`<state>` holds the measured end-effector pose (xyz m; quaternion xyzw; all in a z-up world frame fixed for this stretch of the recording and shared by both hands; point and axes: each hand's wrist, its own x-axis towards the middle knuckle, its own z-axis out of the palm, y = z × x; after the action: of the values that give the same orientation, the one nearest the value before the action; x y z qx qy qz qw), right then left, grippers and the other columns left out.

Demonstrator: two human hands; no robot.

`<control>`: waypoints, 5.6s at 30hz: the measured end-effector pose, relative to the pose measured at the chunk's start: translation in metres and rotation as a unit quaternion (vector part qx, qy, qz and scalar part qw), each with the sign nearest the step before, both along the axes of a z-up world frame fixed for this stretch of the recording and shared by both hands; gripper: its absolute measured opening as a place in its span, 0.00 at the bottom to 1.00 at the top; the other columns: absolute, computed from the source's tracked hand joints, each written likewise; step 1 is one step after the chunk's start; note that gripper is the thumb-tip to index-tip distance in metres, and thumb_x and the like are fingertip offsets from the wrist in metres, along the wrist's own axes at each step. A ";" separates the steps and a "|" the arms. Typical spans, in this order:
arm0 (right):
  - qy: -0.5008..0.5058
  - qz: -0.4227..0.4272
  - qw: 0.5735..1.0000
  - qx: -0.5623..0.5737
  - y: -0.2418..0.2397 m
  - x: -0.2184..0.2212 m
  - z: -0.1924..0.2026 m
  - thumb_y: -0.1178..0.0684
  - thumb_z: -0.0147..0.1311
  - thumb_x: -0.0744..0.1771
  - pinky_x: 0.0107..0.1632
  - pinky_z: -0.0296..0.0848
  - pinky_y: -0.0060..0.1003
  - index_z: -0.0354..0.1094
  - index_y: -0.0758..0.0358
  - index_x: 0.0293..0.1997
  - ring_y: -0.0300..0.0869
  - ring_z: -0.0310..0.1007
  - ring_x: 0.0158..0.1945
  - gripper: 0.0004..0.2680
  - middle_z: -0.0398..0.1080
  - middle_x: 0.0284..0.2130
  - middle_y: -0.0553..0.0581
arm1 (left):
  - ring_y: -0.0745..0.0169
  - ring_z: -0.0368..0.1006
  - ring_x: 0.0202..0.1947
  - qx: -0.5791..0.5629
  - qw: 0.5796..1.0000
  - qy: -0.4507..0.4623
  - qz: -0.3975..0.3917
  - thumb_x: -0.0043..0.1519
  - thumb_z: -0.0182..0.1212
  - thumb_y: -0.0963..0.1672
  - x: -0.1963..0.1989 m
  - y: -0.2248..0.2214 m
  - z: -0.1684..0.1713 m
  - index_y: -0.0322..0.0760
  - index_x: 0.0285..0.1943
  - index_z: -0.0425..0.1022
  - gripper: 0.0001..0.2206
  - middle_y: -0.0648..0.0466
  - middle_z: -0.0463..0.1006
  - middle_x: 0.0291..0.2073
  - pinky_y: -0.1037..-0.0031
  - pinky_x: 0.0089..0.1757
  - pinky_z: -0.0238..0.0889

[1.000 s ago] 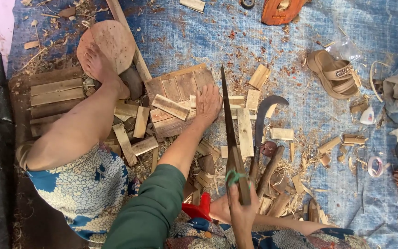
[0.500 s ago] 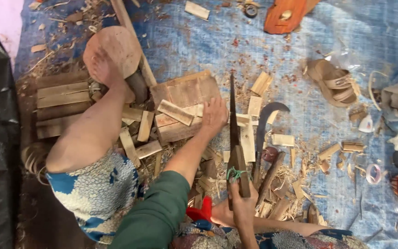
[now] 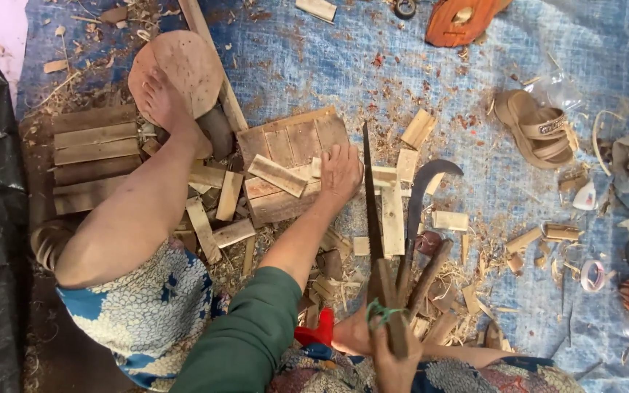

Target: A person uses a hand saw, a sickle, and a hammer to cut, trim, and assemble small wooden blocks while sitting on a tarp.

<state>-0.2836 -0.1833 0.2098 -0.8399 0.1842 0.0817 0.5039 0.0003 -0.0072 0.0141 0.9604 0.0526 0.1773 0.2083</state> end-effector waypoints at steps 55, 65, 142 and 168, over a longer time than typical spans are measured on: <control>0.005 0.050 0.998 -0.049 -0.011 0.001 -0.011 0.51 0.60 0.62 0.28 0.61 0.36 0.69 0.66 0.26 0.40 0.58 0.22 0.09 0.66 0.17 0.53 | 0.56 0.53 0.35 -0.050 0.987 0.153 0.005 0.66 0.34 0.41 0.003 -0.007 -0.003 0.42 0.38 0.62 0.08 0.51 0.60 0.30 0.62 0.44 0.51; -0.017 0.026 0.999 -0.023 0.007 0.038 -0.045 0.49 0.61 0.63 0.23 0.62 0.31 0.68 0.62 0.25 0.35 0.59 0.19 0.09 0.65 0.16 0.48 | 0.59 0.52 0.34 -0.038 0.987 0.157 0.015 0.64 0.35 0.40 0.017 -0.001 -0.002 0.44 0.38 0.62 0.08 0.54 0.57 0.31 0.66 0.40 0.51; -0.080 0.089 0.990 -0.072 -0.008 0.048 -0.042 0.43 0.58 0.64 0.21 0.58 0.29 0.77 0.61 0.38 0.33 0.59 0.17 0.11 0.70 0.17 0.49 | 0.59 0.51 0.34 0.068 0.996 -0.050 0.005 0.62 0.48 0.43 -0.019 -0.015 -0.012 0.43 0.37 0.63 0.02 0.54 0.58 0.31 0.68 0.39 0.49; -0.096 0.075 0.992 -0.008 0.020 0.079 -0.077 0.47 0.59 0.64 0.24 0.60 0.29 0.68 0.59 0.24 0.35 0.59 0.19 0.10 0.64 0.17 0.48 | 0.55 0.56 0.34 -0.040 0.998 0.048 -0.008 0.62 0.42 0.41 -0.016 -0.007 -0.002 0.38 0.38 0.65 0.05 0.49 0.63 0.31 0.61 0.42 0.53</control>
<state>-0.2050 -0.1632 0.1328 -0.8594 0.0718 0.0364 0.5050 -0.0155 -0.0139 0.0125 0.9590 0.0618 0.1275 0.2454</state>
